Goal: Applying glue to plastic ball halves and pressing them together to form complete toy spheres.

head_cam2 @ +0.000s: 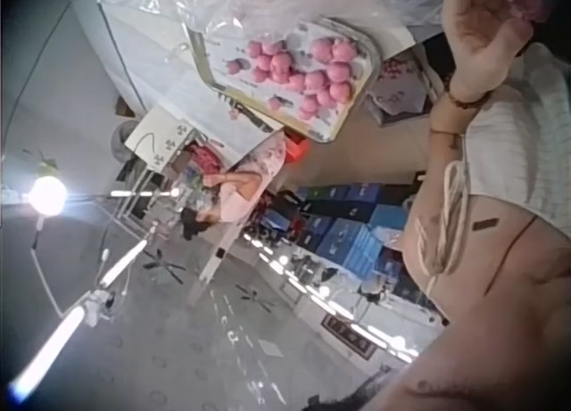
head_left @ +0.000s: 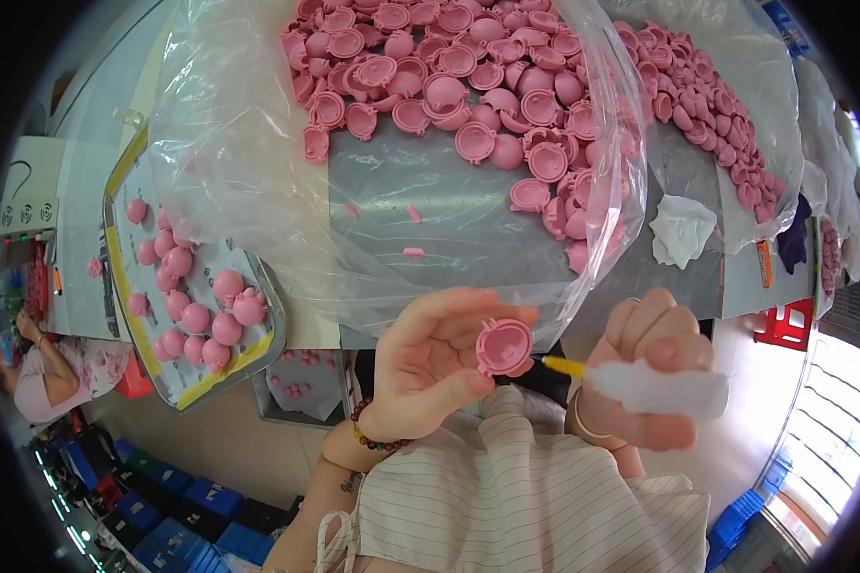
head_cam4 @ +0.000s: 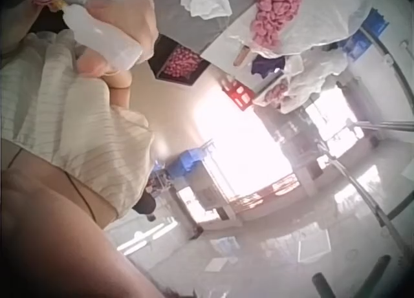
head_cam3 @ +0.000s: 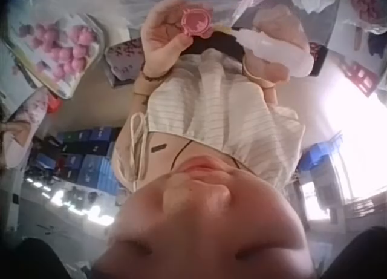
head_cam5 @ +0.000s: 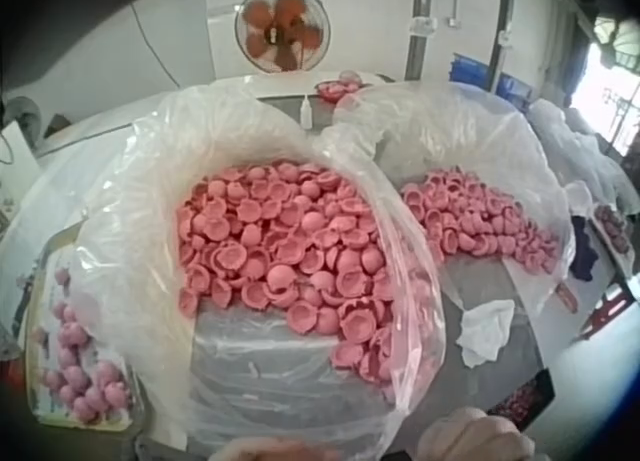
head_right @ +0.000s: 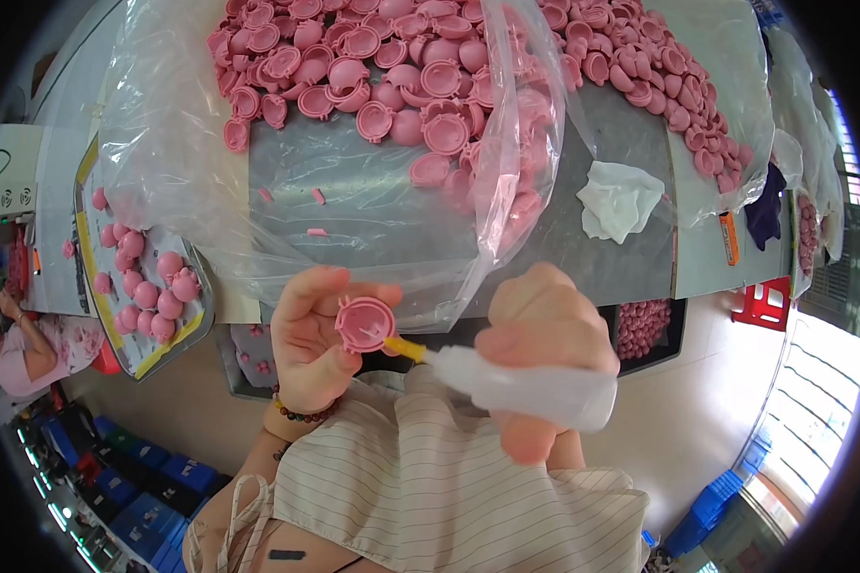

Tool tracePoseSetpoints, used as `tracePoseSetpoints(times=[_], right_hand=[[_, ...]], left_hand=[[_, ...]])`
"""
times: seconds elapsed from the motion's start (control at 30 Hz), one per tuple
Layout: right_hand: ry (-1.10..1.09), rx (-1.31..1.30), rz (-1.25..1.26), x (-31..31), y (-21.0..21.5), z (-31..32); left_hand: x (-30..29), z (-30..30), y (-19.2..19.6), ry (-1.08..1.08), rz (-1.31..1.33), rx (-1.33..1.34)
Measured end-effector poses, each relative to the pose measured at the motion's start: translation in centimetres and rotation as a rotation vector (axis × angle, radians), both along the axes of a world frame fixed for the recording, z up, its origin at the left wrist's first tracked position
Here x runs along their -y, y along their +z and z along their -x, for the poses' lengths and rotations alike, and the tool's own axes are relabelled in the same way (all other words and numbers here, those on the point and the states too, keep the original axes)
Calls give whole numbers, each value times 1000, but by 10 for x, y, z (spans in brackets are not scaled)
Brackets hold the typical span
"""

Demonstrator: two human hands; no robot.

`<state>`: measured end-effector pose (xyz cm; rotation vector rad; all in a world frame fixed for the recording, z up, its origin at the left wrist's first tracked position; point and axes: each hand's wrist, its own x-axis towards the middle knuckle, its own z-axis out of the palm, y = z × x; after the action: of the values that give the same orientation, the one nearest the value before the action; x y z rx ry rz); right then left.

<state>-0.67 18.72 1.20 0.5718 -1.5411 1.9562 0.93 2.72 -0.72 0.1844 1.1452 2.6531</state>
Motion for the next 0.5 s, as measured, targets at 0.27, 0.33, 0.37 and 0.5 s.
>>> tracePoseSetpoints(times=[0.27, 0.33, 0.37, 0.5], right_hand=[[-60, -159, -398, -1, 4, -7], [-77, -135, -388, 2, 5, -9], [-101, -113, -385, 2, 5, -10], [-77, -92, -426, -1, 6, -10]], left_hand=[[1, 0, -5, -29, 18, 2], [2, -1, -3, -27, 14, 9], [1, -1, -3, -31, 11, 15], [0, -1, -3, -20, 10, 19]])
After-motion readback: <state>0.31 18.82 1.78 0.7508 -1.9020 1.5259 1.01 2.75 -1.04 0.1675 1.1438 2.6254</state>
